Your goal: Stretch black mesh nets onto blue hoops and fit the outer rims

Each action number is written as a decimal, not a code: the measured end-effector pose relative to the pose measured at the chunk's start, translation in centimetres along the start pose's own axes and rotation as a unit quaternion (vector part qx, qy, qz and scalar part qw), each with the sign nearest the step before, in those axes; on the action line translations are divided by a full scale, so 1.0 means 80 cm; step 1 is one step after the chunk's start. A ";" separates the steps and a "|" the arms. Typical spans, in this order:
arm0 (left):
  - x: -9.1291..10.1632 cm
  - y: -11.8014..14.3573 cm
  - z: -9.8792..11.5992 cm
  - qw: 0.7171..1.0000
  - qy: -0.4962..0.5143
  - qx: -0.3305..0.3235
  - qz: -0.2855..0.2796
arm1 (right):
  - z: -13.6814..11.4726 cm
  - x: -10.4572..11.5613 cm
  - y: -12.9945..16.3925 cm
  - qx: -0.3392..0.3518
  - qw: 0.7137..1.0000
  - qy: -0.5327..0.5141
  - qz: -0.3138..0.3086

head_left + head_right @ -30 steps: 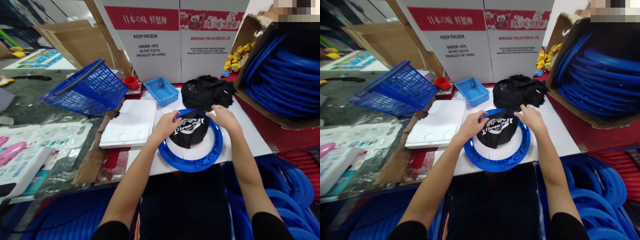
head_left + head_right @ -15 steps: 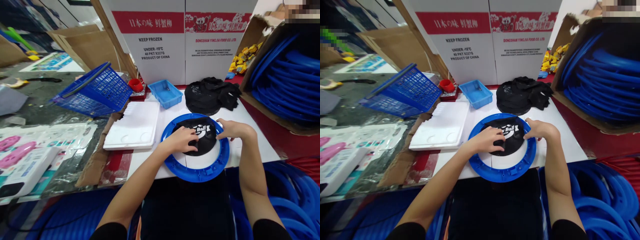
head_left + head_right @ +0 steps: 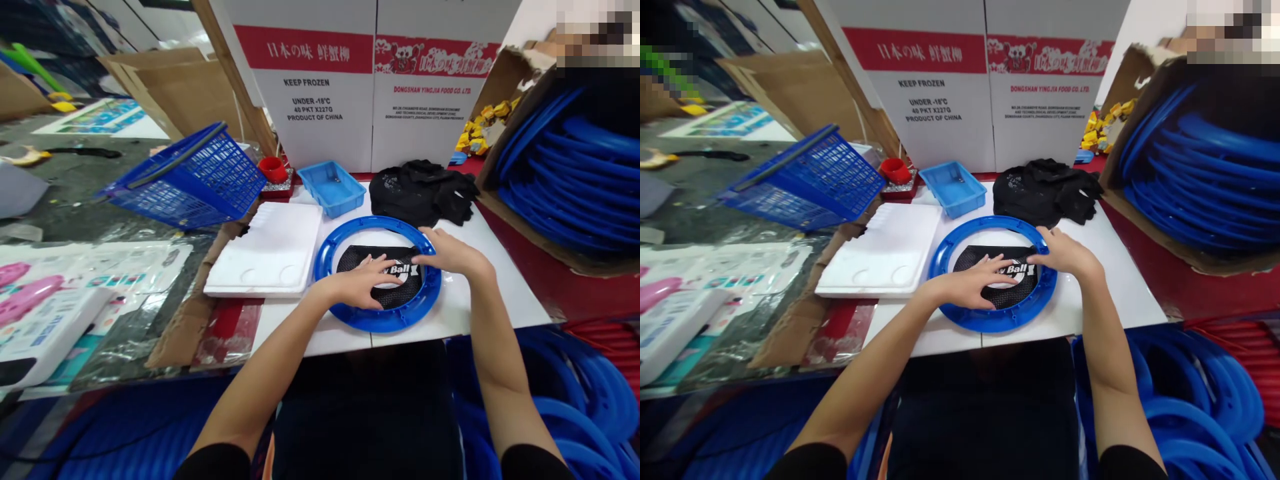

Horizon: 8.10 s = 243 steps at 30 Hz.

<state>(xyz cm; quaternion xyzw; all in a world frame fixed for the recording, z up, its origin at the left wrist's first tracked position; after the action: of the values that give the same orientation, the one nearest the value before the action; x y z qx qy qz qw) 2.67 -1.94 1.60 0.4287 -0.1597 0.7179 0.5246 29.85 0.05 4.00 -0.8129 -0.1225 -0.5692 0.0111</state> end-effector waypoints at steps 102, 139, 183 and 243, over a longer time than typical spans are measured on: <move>0.016 0.003 0.011 0.980 -0.167 0.020 0.109 | -0.027 -0.055 -0.067 0.103 0.942 -0.301 0.106; 0.041 0.004 -0.032 0.930 -0.222 0.123 0.266 | -0.015 -0.040 -0.054 0.147 0.954 -0.254 0.059; 0.009 -0.032 -0.033 0.938 -0.274 -0.020 0.212 | -0.008 -0.062 -0.074 0.097 0.957 -0.252 0.108; -0.074 0.065 0.072 0.913 0.132 0.064 0.382 | -0.149 -0.103 0.151 0.199 0.955 -0.088 0.203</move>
<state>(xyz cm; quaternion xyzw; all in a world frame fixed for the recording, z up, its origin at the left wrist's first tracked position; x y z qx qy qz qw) 1.08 -11.55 1.47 0.2691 -0.1937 0.9224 0.1983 18.75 -15.08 1.99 -0.8490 -0.0666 -0.4448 0.2772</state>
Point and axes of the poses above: each hand's wrist, its own y-axis away from the middle knuckle, its own x-axis out of the back of the hand, z = x × y, the point moved 3 cm from there along -y, towards the middle knuckle, and after that the axes turned 2 degrees about y, right-handed, at the moved point
